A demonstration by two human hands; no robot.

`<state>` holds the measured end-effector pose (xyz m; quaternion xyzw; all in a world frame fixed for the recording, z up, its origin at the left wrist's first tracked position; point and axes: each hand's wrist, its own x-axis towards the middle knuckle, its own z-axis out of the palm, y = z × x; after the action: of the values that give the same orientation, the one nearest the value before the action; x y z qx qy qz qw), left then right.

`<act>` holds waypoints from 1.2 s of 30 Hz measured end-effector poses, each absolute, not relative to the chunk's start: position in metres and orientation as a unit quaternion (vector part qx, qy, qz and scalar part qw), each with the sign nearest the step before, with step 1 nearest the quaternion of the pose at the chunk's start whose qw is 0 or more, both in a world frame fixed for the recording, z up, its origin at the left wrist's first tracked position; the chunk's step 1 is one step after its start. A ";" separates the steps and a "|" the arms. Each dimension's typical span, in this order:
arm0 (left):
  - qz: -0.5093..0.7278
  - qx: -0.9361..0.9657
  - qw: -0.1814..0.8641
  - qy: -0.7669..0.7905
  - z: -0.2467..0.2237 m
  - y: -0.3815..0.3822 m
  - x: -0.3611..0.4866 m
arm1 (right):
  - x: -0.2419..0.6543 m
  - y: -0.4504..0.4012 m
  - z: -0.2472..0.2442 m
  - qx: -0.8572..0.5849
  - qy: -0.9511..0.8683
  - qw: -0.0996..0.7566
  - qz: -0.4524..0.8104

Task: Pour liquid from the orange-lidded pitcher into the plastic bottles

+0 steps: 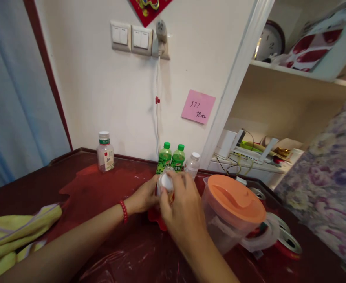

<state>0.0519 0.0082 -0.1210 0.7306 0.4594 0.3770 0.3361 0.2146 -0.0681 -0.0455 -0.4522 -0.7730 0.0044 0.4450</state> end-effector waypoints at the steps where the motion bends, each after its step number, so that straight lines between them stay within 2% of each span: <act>1: 0.373 0.732 0.331 0.463 -0.120 0.007 0.052 | 0.213 -0.059 -0.044 -0.474 -0.765 0.436 -0.017; 6: 0.365 0.734 0.320 0.475 -0.116 0.003 0.051 | 0.204 -0.023 -0.043 -0.535 -0.753 0.382 -0.025; 14: 0.374 0.723 0.331 0.478 -0.120 0.002 0.052 | 0.207 -0.002 -0.043 -0.554 -0.751 0.358 -0.004; 29: 0.343 0.717 0.315 0.518 -0.121 -0.002 0.052 | 0.218 0.002 -0.067 -0.535 -0.740 0.408 0.023; 36: 0.319 0.718 0.305 0.538 -0.115 -0.005 0.051 | 0.224 0.010 -0.079 -0.438 -0.793 0.424 -0.005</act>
<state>0.0511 -0.0054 -0.1147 0.7176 0.5384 0.3191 0.3055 0.2242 0.0100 -0.0790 -0.4384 -0.7927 -0.0049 0.4235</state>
